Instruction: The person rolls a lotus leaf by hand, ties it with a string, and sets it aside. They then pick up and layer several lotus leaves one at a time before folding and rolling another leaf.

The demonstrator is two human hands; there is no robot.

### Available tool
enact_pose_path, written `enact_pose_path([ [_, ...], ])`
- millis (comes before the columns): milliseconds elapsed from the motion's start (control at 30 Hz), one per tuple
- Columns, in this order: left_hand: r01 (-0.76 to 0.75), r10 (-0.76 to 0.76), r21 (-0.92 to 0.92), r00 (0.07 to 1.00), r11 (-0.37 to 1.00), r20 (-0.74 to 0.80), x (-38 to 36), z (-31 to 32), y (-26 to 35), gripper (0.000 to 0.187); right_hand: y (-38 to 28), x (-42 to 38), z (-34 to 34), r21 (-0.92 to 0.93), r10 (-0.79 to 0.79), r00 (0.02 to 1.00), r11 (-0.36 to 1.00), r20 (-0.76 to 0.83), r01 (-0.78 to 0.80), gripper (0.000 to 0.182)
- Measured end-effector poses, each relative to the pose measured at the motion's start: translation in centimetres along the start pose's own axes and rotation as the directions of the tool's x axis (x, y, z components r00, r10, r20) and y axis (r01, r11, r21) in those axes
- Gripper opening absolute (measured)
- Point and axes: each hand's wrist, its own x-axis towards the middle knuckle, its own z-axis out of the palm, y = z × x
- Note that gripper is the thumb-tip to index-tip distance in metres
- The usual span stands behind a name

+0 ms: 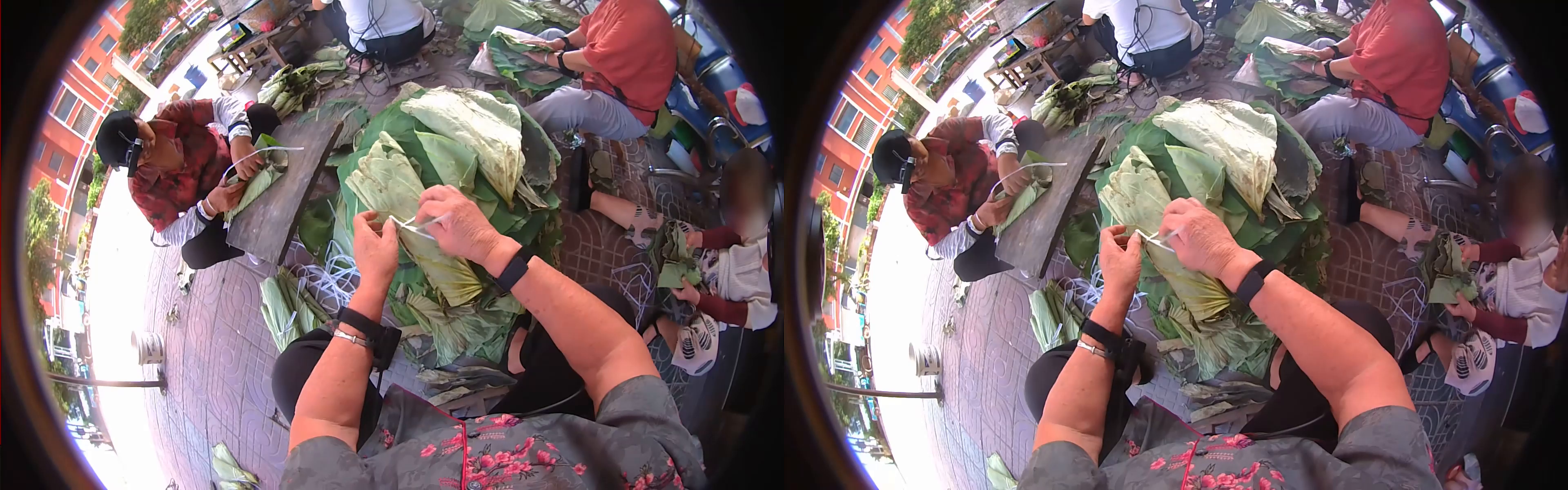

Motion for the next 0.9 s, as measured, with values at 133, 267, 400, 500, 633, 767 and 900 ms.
enact_pose_path([
  [133,0.401,-0.338,-0.412,0.915,0.818,0.22,-1.1,0.8,0.0,0.056,0.8,-0.1,0.8,0.33,0.416,0.907,0.849,0.063,-0.412,0.044],
  [267,0.334,-0.247,-0.49,0.94,0.805,0.235,-3.2,1.5,2.1,0.072,0.9,0.1,1.3,0.632,0.554,0.794,0.527,0.252,-0.569,0.058],
  [400,-0.017,0.09,-0.477,0.987,0.879,0.131,-4.7,1.9,2.9,0.079,-0.6,1.7,-1.4,0.708,0.549,0.735,0.326,0.398,-0.626,0.042],
  [500,-0.132,0.235,-0.525,0.963,0.841,0.134,-5.0,1.9,3.6,0.082,-0.5,2.1,-2.4,0.816,0.52,0.736,0.122,0.432,-0.565,0.038],
  [633,-0.091,0.224,-0.626,0.965,0.775,0.137,-5.7,1.7,4.8,0.072,-0.1,2.0,-2.5,0.868,0.501,0.768,0.064,0.399,-0.492,0.035],
  [767,-0.019,0.201,-0.692,0.962,0.721,0.183,-5.7,1.1,6.0,0.064,-0.7,1.8,-2.6,0.904,0.529,0.748,-0.095,0.4,-0.417,0.032],
  [900,0.03,0.109,-0.585,0.973,0.811,0.202,-5.2,0.9,6.2,0.056,-1.1,1.6,-2.2,0.916,0.54,0.749,-0.12,0.384,-0.383,0.03],
])
